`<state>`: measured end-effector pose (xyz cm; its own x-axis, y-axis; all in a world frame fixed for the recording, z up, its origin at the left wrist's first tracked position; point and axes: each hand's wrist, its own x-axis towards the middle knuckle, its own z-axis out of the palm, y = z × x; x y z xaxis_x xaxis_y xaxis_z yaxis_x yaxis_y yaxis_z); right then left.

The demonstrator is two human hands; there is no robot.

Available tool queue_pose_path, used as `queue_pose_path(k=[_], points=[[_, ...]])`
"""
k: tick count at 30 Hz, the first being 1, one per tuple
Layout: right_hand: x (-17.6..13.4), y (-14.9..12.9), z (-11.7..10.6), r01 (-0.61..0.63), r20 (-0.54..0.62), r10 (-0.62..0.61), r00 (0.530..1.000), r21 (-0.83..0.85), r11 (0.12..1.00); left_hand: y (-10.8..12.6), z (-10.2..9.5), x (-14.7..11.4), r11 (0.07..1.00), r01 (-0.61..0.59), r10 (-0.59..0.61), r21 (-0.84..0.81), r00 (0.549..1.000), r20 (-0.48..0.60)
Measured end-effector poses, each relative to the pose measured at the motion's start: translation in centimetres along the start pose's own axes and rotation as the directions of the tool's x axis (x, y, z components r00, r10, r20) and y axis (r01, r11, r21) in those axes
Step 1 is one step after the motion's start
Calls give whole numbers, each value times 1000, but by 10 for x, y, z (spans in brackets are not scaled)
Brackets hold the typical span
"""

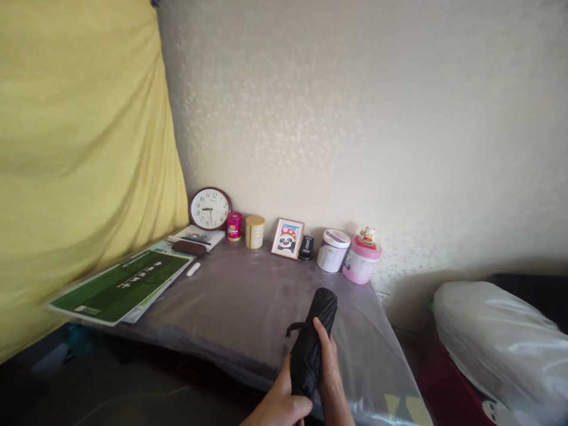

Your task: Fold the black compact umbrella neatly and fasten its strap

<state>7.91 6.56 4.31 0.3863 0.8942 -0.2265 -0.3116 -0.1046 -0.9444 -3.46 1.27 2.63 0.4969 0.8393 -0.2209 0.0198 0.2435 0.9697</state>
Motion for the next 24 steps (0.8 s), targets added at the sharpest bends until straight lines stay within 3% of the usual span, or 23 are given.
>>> queue_pose_path(k=[2, 5, 7, 10, 12, 14, 16, 18, 20, 22, 24], points=[[-1, -1, 2, -15, 21, 16, 1000, -43, 999, -9, 2, 4, 976, -72, 98, 206, 988, -116], [-5, -3, 4, -9, -1, 9, 1000, -59, 998, -17, 2, 6, 865, -106, 244, 491, 943, -226], [-6, -3, 3, -29, 3, 29, 1000, -42, 999, -13, 0, 5, 893, -106, 213, 438, 956, -202], [-4, -2, 1, -105, 61, 104, 993, 5, 994, 4, -3, 0, 998, -36, 35, 46, 999, 16], [-3, -1, 0, -132, 95, 129, 987, 34, 991, 11, -4, -2, 997, 31, -23, -65, 992, 121], [-1, 1, 0, -102, 95, 97, 991, 47, 994, 10, -3, 0, 1000, 21, -22, 16, 997, 79], [0, 2, 2, -51, 81, 49, 996, 31, 998, 0, -1, 3, 969, -52, 70, 240, 995, -71], [-1, 4, 4, -14, 59, 14, 998, -1, 1000, -9, -1, 6, 869, -77, 186, 489, 966, -178], [-2, 5, 5, -13, 36, 13, 999, -20, 1000, -11, -2, 5, 787, -76, 241, 613, 952, -191], [-3, 5, 6, -42, 27, 43, 999, -6, 999, -2, -5, 0, 826, -94, 214, 555, 965, -154], [-3, 5, 6, -85, 46, 84, 995, 15, 996, 14, -7, -6, 939, -85, 128, 333, 986, -111]])
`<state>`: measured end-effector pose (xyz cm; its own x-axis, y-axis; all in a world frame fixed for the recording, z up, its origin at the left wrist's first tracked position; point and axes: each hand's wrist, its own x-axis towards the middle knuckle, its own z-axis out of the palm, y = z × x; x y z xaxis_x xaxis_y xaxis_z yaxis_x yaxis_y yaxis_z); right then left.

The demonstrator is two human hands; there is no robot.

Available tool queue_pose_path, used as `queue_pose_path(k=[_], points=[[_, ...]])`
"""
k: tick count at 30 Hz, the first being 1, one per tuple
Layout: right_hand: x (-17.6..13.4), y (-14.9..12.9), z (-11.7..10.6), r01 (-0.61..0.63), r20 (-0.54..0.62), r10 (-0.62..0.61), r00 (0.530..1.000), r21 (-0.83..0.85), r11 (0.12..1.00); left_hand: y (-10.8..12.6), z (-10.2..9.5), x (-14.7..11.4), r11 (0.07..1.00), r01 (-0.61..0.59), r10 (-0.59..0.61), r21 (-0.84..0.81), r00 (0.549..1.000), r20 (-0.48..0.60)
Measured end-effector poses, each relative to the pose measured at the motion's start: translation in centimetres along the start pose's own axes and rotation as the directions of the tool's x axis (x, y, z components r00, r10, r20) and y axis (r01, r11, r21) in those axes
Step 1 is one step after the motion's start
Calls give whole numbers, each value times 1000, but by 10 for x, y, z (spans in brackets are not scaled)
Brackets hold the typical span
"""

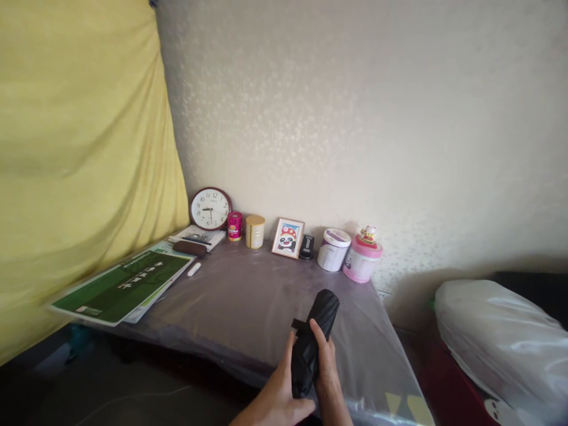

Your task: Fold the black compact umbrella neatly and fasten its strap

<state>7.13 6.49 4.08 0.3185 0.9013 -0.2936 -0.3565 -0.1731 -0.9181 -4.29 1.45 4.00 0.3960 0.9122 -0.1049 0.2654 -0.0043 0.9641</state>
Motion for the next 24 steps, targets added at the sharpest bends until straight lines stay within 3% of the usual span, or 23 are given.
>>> queue_pose_path(k=[2, 5, 8, 10, 13, 16, 19, 24], points=[[1, -1, -1, -7, 20, 7, 1000, -6, 1000, 14, -6, -2, 961, 166, -147, -220, 984, 97], [5, -3, -5, 80, 16, -79, 997, -131, 988, 17, -9, 2, 969, 147, -132, -199, 987, 88], [15, -1, -16, 258, 12, -272, 962, -363, 896, 1, -8, 13, 998, -30, 35, 60, 995, -90], [24, 4, -24, 384, 25, -429, 903, -496, 779, -11, -8, 22, 955, -108, 158, 277, 973, -168], [36, 16, -35, 501, 80, -592, 802, -631, 593, -19, -8, 30, 854, -23, 121, 520, 980, -157], [43, 24, -40, 600, 227, -627, 745, -640, 480, -18, -7, 32, 744, 60, 43, 666, 990, -137], [42, 20, -41, 689, 356, -617, 702, -559, 461, -15, -6, 32, 717, 64, 36, 694, 991, -129], [34, 7, -38, 713, 436, -564, 701, -427, 556, -14, -5, 31, 688, 74, 28, 722, 991, -129]])
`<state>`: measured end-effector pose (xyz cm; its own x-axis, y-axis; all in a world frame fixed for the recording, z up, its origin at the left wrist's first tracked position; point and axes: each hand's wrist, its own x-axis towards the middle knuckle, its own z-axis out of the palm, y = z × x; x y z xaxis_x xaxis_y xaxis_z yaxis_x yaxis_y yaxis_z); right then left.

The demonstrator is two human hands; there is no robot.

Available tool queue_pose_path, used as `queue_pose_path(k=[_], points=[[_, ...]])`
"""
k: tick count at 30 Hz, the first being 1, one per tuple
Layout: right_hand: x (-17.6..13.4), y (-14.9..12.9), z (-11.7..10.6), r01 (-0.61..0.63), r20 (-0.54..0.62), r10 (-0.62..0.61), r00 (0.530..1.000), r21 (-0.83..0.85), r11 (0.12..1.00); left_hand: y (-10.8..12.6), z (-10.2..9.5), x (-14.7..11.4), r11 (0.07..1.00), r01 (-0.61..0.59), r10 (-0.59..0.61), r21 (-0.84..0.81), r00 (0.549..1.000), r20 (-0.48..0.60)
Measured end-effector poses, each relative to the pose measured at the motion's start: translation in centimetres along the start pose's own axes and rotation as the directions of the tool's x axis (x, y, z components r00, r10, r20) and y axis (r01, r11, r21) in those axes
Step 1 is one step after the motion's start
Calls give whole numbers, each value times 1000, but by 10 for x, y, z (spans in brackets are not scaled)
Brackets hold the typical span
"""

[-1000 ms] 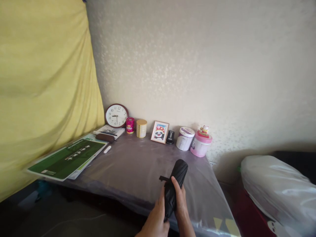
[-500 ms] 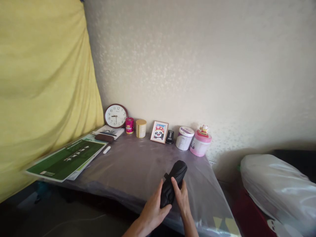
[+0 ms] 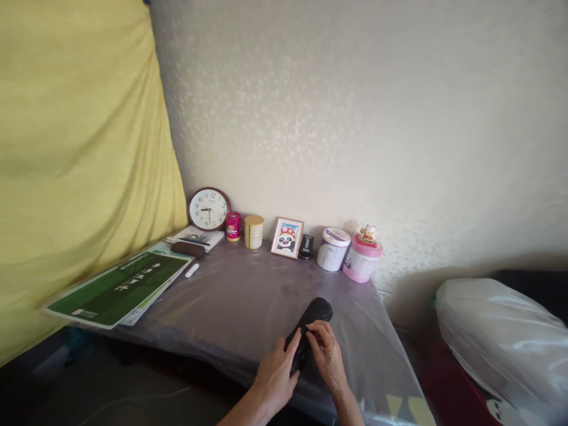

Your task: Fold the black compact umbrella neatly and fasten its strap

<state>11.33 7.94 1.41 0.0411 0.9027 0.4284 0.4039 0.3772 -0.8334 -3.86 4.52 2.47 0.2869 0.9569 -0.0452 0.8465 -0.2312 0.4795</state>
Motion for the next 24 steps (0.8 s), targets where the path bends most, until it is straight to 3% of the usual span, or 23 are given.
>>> queue_pose_path(k=[7, 11, 14, 19, 24], points=[[-4, -2, -8, -153, -47, 168, 985, 237, 960, 0, 0, -2, 999, -19, 18, 45, 1000, 16], [-8, -7, -14, -285, 24, 298, 954, 375, 882, 2, 1, -1, 997, -17, 16, 77, 1000, 15], [-5, -14, -13, -286, 78, 280, 957, 417, 862, 4, 2, -2, 995, -6, 5, 101, 1000, 11], [11, -18, -4, -317, 163, 275, 947, 352, 881, 4, 5, -5, 993, -4, 1, 116, 1000, 27], [29, -11, 9, -234, 149, 227, 962, 31, 972, 3, 7, -6, 995, 16, -18, 102, 1000, 20]])
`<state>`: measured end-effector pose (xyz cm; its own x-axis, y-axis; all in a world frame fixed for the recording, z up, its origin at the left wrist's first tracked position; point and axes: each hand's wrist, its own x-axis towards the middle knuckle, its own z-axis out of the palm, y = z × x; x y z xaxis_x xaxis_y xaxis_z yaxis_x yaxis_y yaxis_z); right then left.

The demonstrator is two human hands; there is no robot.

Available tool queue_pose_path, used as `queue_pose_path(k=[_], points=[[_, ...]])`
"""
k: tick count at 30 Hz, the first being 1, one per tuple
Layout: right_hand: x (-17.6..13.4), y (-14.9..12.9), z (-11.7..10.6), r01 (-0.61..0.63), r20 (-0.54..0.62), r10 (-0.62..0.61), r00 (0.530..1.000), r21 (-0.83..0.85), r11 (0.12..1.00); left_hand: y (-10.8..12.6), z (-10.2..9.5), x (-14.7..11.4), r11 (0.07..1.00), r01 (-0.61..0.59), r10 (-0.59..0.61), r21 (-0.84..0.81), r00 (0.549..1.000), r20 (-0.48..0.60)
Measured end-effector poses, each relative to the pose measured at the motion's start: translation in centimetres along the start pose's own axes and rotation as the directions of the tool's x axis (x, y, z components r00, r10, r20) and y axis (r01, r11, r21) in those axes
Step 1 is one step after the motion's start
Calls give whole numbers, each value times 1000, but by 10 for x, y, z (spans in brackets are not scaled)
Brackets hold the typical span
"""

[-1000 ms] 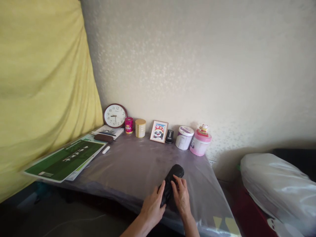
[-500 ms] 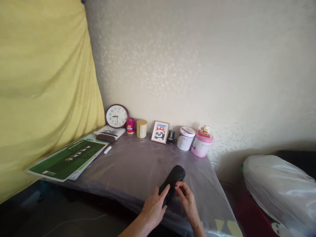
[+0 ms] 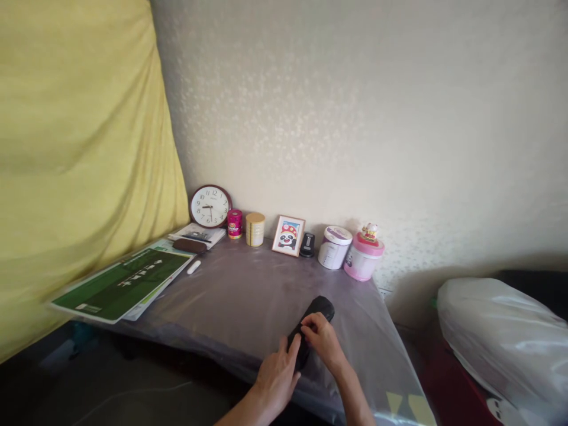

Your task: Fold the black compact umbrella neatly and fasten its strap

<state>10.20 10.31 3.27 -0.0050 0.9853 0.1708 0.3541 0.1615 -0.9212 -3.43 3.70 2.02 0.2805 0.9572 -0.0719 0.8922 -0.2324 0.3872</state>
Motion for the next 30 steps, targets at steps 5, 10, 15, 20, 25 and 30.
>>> queue_pose_path(k=[5, 10, 15, 20, 25, 30], points=[[11, -3, 10, 88, -94, -103, 990, -150, 985, -6, -5, -2, 999, -3, 3, -43, 1000, 12], [8, -8, 1, -124, -135, 136, 981, 97, 988, -21, -5, -13, 990, -51, 54, -131, 998, 20], [4, -10, -6, 66, -120, -63, 991, 16, 998, -27, -5, -23, 980, -60, 65, -191, 998, 23], [1, -10, 2, 138, 45, -135, 990, -66, 988, -28, -7, -26, 984, -37, 36, -172, 999, -6], [0, -7, 6, 152, 81, -143, 986, -116, 982, -28, -3, -25, 976, -129, 121, -175, 991, -54], [-3, -9, 4, 129, 39, -131, 991, 48, 990, -26, -4, -22, 974, -153, 152, -169, 988, -23]])
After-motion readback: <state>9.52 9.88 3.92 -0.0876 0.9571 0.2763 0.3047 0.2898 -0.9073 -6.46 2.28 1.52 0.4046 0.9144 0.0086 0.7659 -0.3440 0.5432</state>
